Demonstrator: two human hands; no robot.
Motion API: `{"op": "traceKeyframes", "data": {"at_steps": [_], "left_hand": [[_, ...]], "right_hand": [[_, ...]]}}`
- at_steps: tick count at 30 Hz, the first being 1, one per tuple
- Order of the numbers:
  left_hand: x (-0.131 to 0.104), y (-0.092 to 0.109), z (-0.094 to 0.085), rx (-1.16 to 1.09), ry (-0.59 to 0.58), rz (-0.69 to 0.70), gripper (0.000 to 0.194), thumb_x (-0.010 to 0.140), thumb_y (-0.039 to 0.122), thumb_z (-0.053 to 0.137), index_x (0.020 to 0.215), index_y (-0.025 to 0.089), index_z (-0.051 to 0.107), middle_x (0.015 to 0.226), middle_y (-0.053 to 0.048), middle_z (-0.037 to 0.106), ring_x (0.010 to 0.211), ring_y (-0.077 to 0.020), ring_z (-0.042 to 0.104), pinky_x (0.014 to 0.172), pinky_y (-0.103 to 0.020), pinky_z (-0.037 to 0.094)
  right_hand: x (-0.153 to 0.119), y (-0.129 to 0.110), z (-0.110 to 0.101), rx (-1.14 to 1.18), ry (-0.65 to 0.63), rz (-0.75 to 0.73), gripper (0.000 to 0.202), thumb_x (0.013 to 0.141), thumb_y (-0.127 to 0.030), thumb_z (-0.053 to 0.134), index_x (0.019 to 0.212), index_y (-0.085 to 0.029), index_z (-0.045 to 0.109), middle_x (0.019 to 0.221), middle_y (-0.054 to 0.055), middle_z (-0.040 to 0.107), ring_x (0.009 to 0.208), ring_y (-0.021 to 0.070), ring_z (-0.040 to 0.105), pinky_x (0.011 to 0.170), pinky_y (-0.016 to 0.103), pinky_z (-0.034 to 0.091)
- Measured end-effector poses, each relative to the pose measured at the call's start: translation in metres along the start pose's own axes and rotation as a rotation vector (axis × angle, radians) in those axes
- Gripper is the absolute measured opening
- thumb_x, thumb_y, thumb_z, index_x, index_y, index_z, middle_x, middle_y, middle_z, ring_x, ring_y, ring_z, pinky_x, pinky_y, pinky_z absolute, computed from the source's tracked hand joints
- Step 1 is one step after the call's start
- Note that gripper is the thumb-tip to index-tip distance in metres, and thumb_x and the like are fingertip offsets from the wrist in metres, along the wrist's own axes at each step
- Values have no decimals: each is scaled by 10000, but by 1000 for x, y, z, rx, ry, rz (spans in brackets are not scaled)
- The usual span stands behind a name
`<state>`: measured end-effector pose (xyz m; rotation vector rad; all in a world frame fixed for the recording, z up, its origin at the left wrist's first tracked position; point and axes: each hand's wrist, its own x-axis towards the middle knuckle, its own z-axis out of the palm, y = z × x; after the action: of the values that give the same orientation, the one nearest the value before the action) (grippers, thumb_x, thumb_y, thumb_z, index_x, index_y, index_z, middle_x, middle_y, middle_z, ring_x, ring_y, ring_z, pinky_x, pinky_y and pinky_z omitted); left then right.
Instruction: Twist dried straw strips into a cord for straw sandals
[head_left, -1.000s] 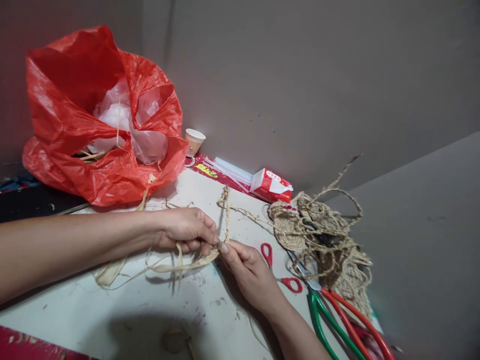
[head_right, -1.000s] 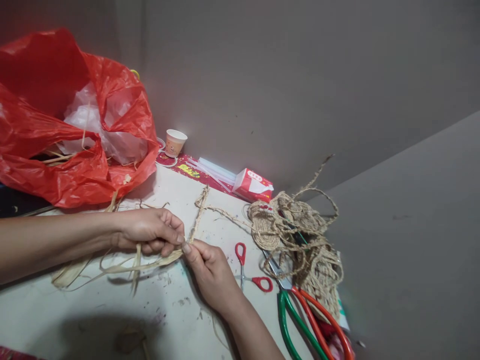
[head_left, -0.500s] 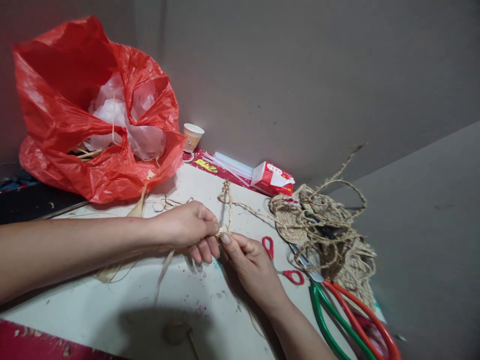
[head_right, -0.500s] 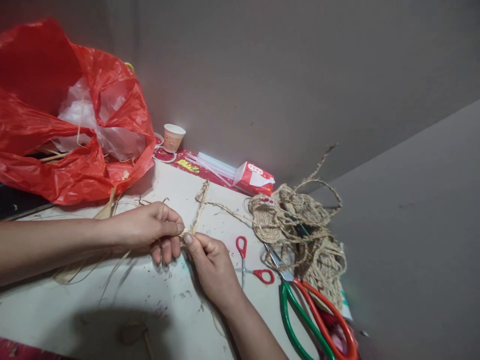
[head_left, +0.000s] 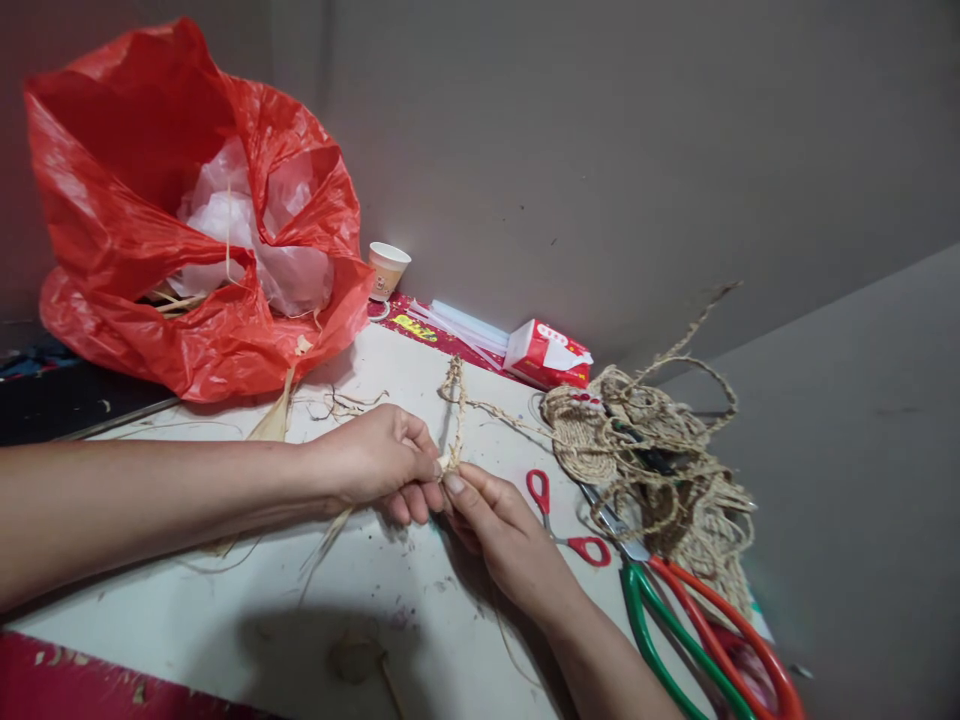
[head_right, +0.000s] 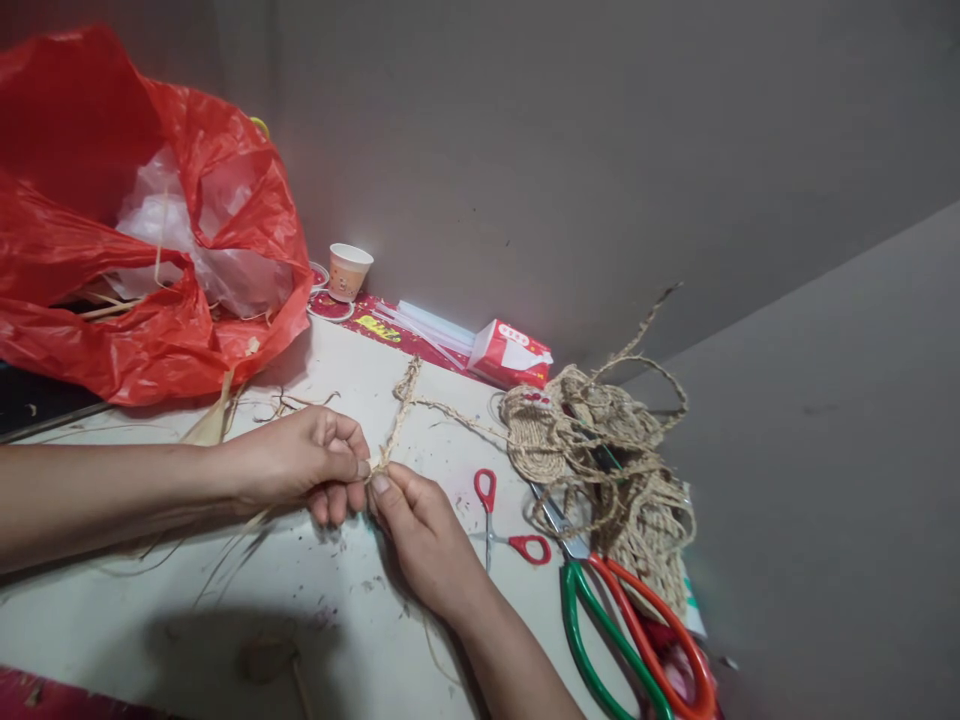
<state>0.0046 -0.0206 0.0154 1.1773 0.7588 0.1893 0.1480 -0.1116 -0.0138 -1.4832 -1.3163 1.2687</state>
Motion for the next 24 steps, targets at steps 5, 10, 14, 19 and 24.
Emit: {"op": "traceKeyframes", "data": {"at_steps": [5, 10, 14, 19, 24], "left_hand": [[-2, -5, 4, -3, 20, 39, 164, 721, 102, 486, 873, 151, 449, 545, 4, 598, 417, -106, 541, 390, -190, 430], [-7, -14, 6, 132, -10, 134, 365, 728, 124, 464, 1083, 185, 404, 582, 38, 566, 457, -119, 547, 427, -211, 447], [-13, -15, 8, 466, 94, 284, 376, 768, 164, 438, 1143, 192, 442, 573, 33, 540, 495, -127, 532, 466, -209, 396], [-17, -18, 12, 1001, 233, 454, 495, 813, 186, 393, 1300, 99, 399, 678, -64, 610, 615, -191, 576, 552, -262, 382], [-21, -26, 13, 1116, 99, 590, 669, 822, 188, 391, 1441, 91, 155, 786, -94, 657, 654, -203, 607, 594, -276, 414]], "right_hand": [[1, -2, 5, -4, 89, -35, 345, 900, -386, 481, 621, -185, 498, 480, -60, 323, 447, 93, 228, 435, 255, 184], [-2, -1, 8, 227, 52, 34, 349, 879, -410, 504, 622, -174, 497, 485, -72, 303, 431, 77, 206, 409, 240, 155], [-4, 3, 12, 320, 68, 60, 370, 872, -420, 513, 595, -183, 446, 491, -77, 283, 438, 73, 192, 405, 235, 151], [-5, 9, 20, 314, 181, 64, 412, 848, -436, 552, 558, -193, 390, 456, -81, 292, 419, 68, 200, 403, 240, 148], [-5, 7, 25, 336, 261, 77, 392, 835, -421, 570, 559, -185, 420, 471, -68, 347, 441, 77, 269, 425, 227, 209]]}}
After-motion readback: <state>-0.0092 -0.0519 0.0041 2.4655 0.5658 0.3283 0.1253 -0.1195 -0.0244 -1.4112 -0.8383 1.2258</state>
